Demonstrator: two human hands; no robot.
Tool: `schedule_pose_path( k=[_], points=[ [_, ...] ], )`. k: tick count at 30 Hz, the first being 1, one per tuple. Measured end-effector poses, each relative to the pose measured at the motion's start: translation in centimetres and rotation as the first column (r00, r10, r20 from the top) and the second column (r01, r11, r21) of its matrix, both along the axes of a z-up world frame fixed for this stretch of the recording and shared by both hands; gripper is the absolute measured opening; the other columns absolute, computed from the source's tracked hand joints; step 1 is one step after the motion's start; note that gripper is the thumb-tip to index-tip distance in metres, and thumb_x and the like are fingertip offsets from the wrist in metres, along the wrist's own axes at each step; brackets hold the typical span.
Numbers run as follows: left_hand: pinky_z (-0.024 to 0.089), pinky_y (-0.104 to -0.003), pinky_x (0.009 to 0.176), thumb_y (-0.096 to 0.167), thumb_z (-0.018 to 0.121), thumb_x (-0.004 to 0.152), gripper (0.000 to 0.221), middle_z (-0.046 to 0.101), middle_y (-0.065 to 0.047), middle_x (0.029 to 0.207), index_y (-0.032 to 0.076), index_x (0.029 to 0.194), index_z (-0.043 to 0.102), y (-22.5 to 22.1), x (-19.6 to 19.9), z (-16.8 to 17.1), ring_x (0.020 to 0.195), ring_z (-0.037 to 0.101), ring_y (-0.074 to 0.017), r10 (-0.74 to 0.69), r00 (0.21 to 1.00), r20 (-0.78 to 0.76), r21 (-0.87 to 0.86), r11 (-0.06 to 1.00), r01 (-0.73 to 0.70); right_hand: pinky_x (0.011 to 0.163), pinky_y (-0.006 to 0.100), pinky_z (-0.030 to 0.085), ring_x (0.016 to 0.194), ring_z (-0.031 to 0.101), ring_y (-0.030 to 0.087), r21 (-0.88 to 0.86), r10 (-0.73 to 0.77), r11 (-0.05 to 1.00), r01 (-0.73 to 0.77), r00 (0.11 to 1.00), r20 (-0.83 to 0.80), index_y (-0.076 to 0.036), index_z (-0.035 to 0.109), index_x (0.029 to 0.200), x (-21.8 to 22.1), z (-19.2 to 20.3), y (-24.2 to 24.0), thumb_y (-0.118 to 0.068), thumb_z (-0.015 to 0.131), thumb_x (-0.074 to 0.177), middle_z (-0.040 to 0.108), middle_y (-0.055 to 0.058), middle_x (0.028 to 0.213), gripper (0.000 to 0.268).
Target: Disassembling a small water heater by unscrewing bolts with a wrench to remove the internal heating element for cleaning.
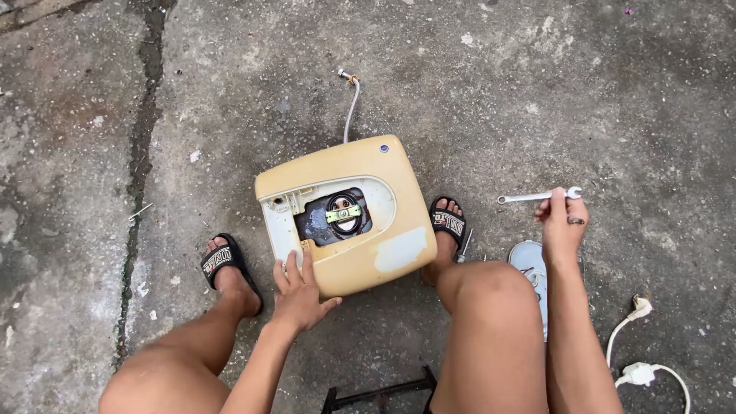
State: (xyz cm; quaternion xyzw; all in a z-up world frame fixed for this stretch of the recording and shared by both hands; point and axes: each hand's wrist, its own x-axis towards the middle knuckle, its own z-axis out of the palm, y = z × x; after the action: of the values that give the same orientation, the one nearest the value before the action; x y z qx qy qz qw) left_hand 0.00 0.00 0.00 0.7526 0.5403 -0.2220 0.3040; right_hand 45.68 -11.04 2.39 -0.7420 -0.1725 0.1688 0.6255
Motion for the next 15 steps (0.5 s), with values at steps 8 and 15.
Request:
schedule_pose_path(
  k=[8,15],
  points=[
    [0.048,-0.050,0.099,0.018,0.080,0.085,0.080,0.051,-0.016,0.148,0.019,0.155,0.041,5.6,2.7,17.2,0.126,0.056,-0.0357,-0.008,0.613,0.790,0.040,0.998,-0.039,0.054,0.020,0.047,0.061,0.062,0.009,0.394,0.648,0.759,-0.518,0.654,-0.390,-0.004,0.066,0.105,-15.3,20.1,8.8,-0.017,0.059,0.105,0.066,0.004,0.074,0.015],
    [0.060,-0.030,0.086,0.023,0.075,0.097,0.011,0.078,0.002,0.096,0.026,0.106,0.080,8.9,6.4,16.6,0.094,0.077,-0.0173,-0.148,0.186,0.971,0.195,0.943,-0.271,0.051,0.011,0.043,0.061,0.053,0.003,0.450,0.588,0.770,-0.453,0.227,-0.777,-0.004,0.063,0.109,-21.7,10.7,14.2,-0.017,0.056,0.103,0.050,-0.005,0.076,0.015]
  ],
)
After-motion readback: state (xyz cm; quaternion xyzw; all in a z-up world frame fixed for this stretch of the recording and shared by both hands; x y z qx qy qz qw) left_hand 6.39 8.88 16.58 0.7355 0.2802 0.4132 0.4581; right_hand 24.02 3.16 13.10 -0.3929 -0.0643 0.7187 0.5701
